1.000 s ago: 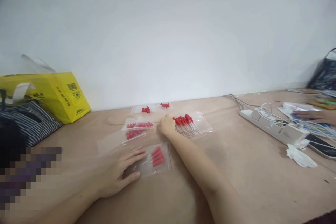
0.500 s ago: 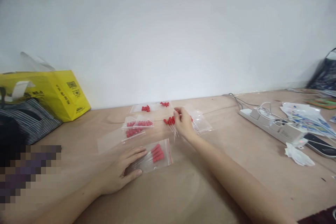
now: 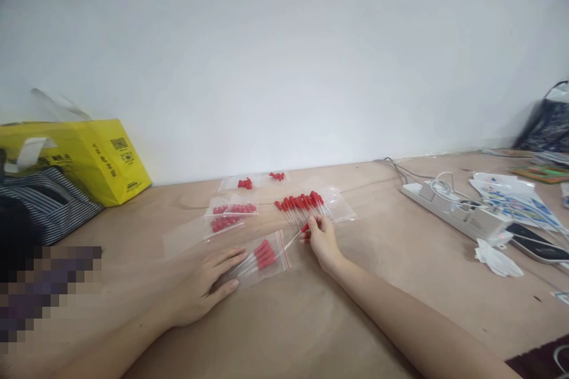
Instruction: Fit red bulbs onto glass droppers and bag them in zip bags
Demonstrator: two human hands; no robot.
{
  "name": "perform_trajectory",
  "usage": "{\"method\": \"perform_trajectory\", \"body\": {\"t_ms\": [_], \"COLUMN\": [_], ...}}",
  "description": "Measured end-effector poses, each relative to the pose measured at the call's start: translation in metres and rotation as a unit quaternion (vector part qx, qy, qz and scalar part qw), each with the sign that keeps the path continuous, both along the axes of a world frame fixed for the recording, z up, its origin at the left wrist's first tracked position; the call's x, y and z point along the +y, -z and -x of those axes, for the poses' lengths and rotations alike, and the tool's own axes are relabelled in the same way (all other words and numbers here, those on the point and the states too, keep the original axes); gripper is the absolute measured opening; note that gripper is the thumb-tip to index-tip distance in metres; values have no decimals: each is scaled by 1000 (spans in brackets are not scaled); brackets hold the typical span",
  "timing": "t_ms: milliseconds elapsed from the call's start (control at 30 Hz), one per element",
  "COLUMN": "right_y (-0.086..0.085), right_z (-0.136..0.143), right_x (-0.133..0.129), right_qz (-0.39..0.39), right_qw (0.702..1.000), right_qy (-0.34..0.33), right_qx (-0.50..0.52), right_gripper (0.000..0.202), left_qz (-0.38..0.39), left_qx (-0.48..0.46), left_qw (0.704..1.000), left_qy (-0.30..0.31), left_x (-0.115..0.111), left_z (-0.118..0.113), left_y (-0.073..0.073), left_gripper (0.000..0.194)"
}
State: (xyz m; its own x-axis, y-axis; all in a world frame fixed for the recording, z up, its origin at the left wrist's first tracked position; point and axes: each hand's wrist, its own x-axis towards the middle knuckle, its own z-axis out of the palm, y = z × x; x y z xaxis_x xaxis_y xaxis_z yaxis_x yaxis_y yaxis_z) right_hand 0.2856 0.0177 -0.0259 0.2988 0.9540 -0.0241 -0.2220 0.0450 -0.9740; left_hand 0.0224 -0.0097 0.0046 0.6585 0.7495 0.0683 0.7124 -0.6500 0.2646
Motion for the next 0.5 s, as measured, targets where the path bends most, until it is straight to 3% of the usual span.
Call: {"method": "perform_trajectory", "body": {"t_ms": [167, 300, 367, 500], "right_y": [0, -4, -8, -13], "right_z": [-9, -16, -15, -12], "right_x": [-13, -15, -14, -8], "right_qz": [33, 38, 25, -12], "right_qw": [983, 926, 904, 886], "right_qy": [-181, -356, -403, -435], "right_qx": [-19, -122, -141, -157], "right_gripper": [37, 38, 39, 35], "left_qz": [-8, -18, -20, -20], "left_qx": [-20, -26, -23, -29], "left_qw": [1000, 999, 999, 999], "left_qy": [6, 11, 12, 14], "left_x": [1, 2, 3, 3], "left_z": [1, 1, 1, 1], "left_y": [3, 5, 5, 4], "left_gripper": [44, 44, 44, 44]}}
